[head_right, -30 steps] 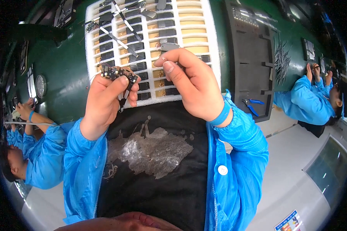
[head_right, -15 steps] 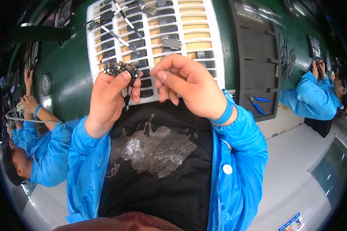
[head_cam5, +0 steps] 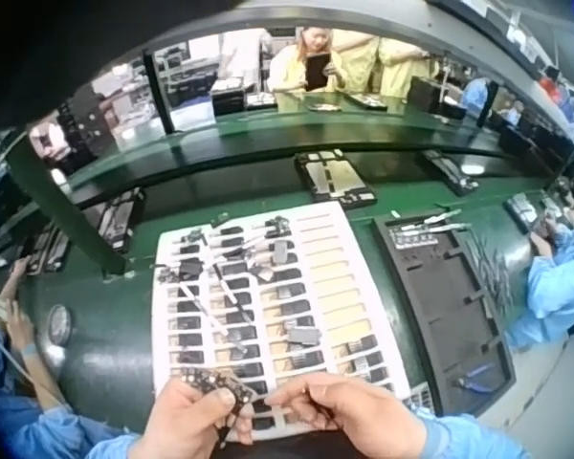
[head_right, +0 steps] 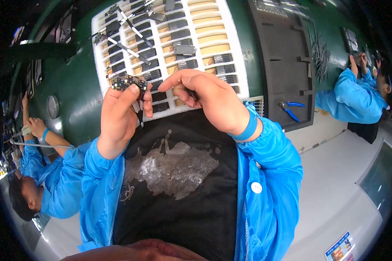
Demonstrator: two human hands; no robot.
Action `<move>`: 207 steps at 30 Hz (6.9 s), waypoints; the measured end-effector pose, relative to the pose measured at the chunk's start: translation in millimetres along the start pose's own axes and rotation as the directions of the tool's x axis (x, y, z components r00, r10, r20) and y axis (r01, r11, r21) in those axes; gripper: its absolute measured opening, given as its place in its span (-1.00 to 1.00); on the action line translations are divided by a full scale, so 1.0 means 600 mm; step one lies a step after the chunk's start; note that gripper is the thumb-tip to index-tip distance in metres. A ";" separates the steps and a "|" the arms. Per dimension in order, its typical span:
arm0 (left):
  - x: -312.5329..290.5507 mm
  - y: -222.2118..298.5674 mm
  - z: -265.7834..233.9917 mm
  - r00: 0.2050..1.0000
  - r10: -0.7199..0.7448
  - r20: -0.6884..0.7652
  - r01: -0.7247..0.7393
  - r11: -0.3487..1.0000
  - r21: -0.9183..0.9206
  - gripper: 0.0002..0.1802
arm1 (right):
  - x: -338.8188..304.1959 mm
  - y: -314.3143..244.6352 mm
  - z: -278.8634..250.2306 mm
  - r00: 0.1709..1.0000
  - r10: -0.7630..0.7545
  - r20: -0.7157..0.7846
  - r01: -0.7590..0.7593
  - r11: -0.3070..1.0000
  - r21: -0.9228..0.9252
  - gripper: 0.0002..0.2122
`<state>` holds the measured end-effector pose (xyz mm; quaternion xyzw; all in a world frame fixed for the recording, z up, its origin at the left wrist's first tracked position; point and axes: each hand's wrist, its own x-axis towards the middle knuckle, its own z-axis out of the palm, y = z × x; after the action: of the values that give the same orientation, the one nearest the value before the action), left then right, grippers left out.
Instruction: The person assembles electronic circuit boards by trimming connector wires with pliers and connecting components from a component tray to the circuit boards.
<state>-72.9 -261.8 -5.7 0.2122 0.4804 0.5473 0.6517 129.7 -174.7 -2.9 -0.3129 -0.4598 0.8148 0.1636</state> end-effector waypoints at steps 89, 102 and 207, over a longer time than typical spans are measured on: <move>0.018 -0.036 0.019 0.951 0.309 0.029 -0.304 0.946 -0.117 -0.81 | 0.045 0.034 0.044 0.853 -0.430 -0.296 0.480 0.868 0.124 -0.86; 0.016 -0.032 0.020 0.992 0.125 0.007 -0.125 0.988 0.092 -0.69 | 0.053 0.029 0.047 0.784 -0.529 -0.325 0.534 0.842 -0.082 -0.80; 0.005 -0.052 0.009 0.945 0.279 -0.169 -0.285 0.959 -0.008 -0.80 | 0.045 0.044 0.047 0.691 -0.716 0.093 0.518 0.402 -0.755 -0.90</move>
<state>-52.7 -267.4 -29.3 0.2218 0.4887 0.6583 0.5278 91.3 -192.2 -24.4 -0.2544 -0.8032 0.3908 0.3709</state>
